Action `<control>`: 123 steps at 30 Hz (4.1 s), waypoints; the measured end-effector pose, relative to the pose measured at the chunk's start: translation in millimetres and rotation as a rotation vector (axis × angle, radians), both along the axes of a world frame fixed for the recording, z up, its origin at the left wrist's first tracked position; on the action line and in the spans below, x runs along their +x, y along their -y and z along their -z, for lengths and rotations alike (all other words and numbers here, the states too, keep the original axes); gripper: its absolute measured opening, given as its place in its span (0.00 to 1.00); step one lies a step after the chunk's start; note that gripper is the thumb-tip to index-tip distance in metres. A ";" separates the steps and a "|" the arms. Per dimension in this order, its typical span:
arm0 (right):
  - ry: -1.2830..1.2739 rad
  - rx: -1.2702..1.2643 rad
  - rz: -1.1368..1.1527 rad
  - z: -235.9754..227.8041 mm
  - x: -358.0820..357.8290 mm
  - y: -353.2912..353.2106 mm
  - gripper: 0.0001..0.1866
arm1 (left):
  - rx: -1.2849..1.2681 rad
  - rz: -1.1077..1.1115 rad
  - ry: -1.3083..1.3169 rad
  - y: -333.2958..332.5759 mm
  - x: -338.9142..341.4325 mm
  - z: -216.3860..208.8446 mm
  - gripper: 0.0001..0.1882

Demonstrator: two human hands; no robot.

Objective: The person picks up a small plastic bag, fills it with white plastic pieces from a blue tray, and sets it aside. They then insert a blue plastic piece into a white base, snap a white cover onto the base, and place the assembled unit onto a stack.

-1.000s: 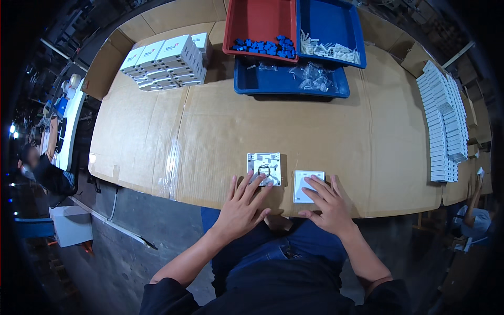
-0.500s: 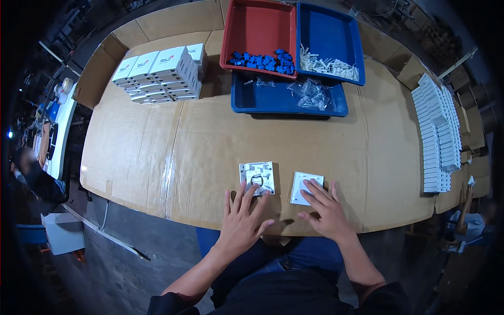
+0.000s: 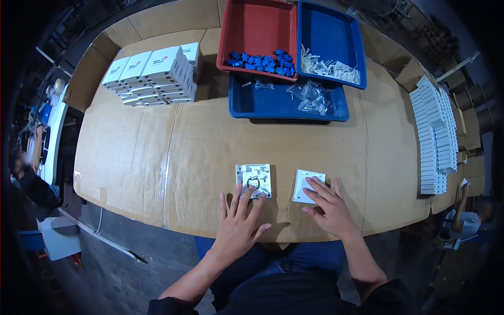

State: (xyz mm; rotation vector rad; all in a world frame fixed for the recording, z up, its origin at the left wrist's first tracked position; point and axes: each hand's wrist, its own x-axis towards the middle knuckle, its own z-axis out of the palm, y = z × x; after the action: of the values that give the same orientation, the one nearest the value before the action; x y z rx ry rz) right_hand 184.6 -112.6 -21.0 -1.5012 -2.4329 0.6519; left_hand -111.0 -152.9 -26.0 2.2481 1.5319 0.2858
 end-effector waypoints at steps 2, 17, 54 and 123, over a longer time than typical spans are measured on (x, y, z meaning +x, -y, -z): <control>-0.006 0.017 0.014 0.8 -2.9 -11.3 0.25 | -0.015 -0.022 0.034 -2.9 1.5 -3.5 0.37; 0.013 0.048 0.076 -11.5 -18.1 -33.2 0.17 | 0.047 -0.036 0.140 -21.5 6.9 6.8 0.33; -1.513 -0.464 0.252 -41.7 -13.4 -61.4 0.06 | -0.212 -0.372 1.273 -31.3 79.1 -26.4 0.14; -0.955 0.199 0.335 -41.2 -72.8 8.8 0.08 | -0.133 -0.629 1.396 -23.1 94.5 -13.5 0.07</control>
State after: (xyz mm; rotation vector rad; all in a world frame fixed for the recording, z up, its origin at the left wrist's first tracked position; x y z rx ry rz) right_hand 111.7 -121.3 20.2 -1.0979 -1.4422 0.7794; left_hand -16.5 -129.8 -12.5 0.8333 1.2091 1.4593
